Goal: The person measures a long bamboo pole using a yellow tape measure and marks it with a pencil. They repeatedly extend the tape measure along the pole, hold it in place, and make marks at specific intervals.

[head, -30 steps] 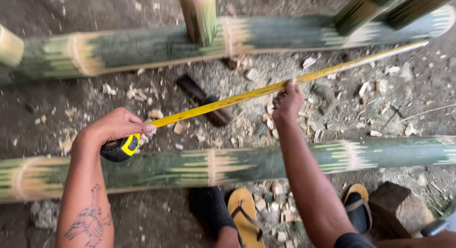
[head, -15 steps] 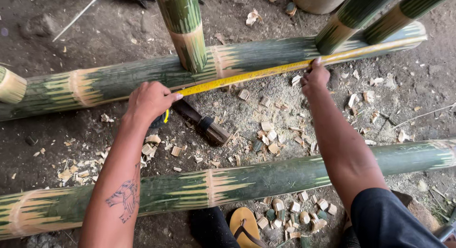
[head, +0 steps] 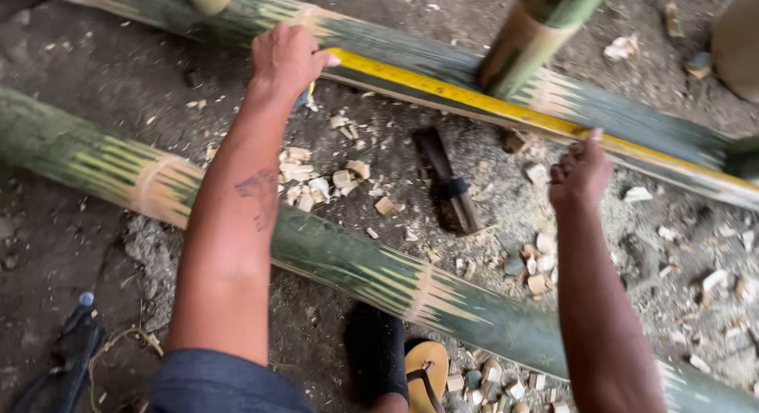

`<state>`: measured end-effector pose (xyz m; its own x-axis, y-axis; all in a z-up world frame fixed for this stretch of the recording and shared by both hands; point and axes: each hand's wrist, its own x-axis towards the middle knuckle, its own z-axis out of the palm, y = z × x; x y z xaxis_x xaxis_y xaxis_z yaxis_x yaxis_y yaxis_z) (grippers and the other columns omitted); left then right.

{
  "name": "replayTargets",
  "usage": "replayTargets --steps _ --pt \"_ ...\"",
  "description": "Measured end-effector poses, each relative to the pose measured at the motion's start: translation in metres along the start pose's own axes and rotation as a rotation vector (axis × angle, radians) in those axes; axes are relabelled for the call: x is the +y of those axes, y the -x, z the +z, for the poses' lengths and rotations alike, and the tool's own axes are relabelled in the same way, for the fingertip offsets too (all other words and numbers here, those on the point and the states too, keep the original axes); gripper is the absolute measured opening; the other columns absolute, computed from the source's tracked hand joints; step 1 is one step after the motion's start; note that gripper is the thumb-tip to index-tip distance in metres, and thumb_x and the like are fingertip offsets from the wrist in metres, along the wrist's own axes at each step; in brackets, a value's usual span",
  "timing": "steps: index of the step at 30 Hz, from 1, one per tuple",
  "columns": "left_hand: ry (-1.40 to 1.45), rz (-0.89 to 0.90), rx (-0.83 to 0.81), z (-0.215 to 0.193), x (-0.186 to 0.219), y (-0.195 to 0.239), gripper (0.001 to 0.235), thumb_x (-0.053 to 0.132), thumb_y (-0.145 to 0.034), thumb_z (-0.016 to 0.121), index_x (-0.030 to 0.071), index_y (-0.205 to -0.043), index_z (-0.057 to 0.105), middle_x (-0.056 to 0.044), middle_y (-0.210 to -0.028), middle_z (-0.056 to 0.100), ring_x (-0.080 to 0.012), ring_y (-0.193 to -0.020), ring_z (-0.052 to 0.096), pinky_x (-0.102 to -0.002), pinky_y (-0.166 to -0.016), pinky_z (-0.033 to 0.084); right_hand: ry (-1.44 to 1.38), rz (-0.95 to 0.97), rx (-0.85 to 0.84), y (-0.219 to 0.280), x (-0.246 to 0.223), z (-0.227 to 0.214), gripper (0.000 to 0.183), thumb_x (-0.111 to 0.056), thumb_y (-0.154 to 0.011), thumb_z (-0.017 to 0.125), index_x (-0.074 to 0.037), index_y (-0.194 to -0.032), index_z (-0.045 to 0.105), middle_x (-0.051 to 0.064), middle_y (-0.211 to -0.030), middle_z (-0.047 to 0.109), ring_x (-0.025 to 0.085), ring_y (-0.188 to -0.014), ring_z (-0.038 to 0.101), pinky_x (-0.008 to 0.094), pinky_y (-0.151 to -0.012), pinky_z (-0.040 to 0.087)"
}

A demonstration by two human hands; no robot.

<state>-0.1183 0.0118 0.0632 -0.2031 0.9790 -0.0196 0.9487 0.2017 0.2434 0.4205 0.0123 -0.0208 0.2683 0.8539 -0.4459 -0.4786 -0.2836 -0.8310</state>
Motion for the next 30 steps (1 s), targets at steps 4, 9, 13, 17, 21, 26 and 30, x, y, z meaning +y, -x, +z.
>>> replayTargets --steps 4,9,13,17,21,26,30 --pt "0.014 -0.038 0.127 0.027 -0.014 -0.022 0.049 0.054 -0.080 0.084 0.007 -0.094 0.077 -0.020 -0.095 0.073 -0.0379 -0.090 0.071 -0.050 -0.076 0.055 0.067 0.060 -0.112 0.041 0.046 0.089 0.027 -0.038 -0.106 0.063 -0.011 -0.101 0.063 -0.003 -0.077 0.053 0.006 -0.052 0.035 0.025 -0.044 0.024" --pt "-0.109 -0.155 -0.058 0.035 0.001 -0.040 0.033 0.033 -0.087 0.080 0.003 -0.098 0.073 -0.016 -0.100 0.069 -0.0244 -0.078 0.072 -0.038 -0.060 0.059 0.042 0.071 -0.112 0.053 0.053 0.132 0.024 -0.032 -0.107 0.064 -0.014 -0.094 0.055 -0.002 -0.076 0.055 0.006 -0.050 0.038 0.025 -0.040 0.026" --pt "-0.053 -0.186 -0.057 0.038 0.004 -0.044 0.032 0.034 -0.088 0.080 0.003 -0.095 0.073 -0.013 -0.092 0.071 -0.0223 -0.078 0.072 -0.036 -0.062 0.058 0.111 0.045 -0.098 0.048 0.055 0.132 0.022 -0.029 -0.105 0.067 -0.012 -0.093 0.059 0.000 -0.078 0.059 0.007 -0.051 0.041 0.025 -0.041 0.028" --pt "-0.070 -0.176 0.162 0.044 0.010 -0.049 0.027 0.029 -0.077 0.085 0.008 -0.090 0.073 -0.013 -0.085 0.073 -0.0229 -0.079 0.073 -0.037 -0.064 0.056 0.130 0.040 -0.107 0.046 0.058 0.120 0.023 -0.028 -0.104 0.070 -0.012 -0.090 0.060 0.000 -0.077 0.060 0.006 -0.050 0.040 0.024 -0.041 0.027" --pt "-0.051 -0.312 0.049 0.026 0.017 -0.045 0.028 0.030 -0.088 0.080 0.006 -0.099 0.070 -0.016 -0.090 0.073 -0.0246 -0.078 0.075 -0.035 -0.061 0.061 0.076 0.105 -0.138 0.043 0.055 0.123 0.023 -0.027 -0.104 0.070 -0.012 -0.089 0.059 -0.002 -0.074 0.056 0.005 -0.049 0.038 0.024 -0.041 0.025" --pt "0.166 -0.193 -0.183 -0.006 0.021 0.012 0.068 0.054 -0.068 0.092 0.003 -0.107 0.070 -0.018 -0.102 0.071 -0.0317 -0.091 0.071 -0.044 -0.077 0.056 0.021 0.120 -0.189 0.065 0.052 0.095 0.023 -0.024 -0.098 0.075 -0.018 -0.087 0.056 -0.005 -0.069 0.048 0.007 -0.049 0.035 0.025 -0.043 0.026" --pt "0.090 0.040 -0.785 -0.010 0.052 0.051 0.058 0.061 -0.070 0.088 0.008 -0.094 0.084 -0.015 -0.095 0.077 -0.0273 -0.085 0.072 -0.042 -0.078 0.054 -0.169 0.168 -0.140 0.081 0.034 0.045 0.019 -0.032 -0.093 0.075 -0.021 -0.092 0.059 -0.006 -0.077 0.058 0.008 -0.050 0.035 0.024 -0.042 0.024"
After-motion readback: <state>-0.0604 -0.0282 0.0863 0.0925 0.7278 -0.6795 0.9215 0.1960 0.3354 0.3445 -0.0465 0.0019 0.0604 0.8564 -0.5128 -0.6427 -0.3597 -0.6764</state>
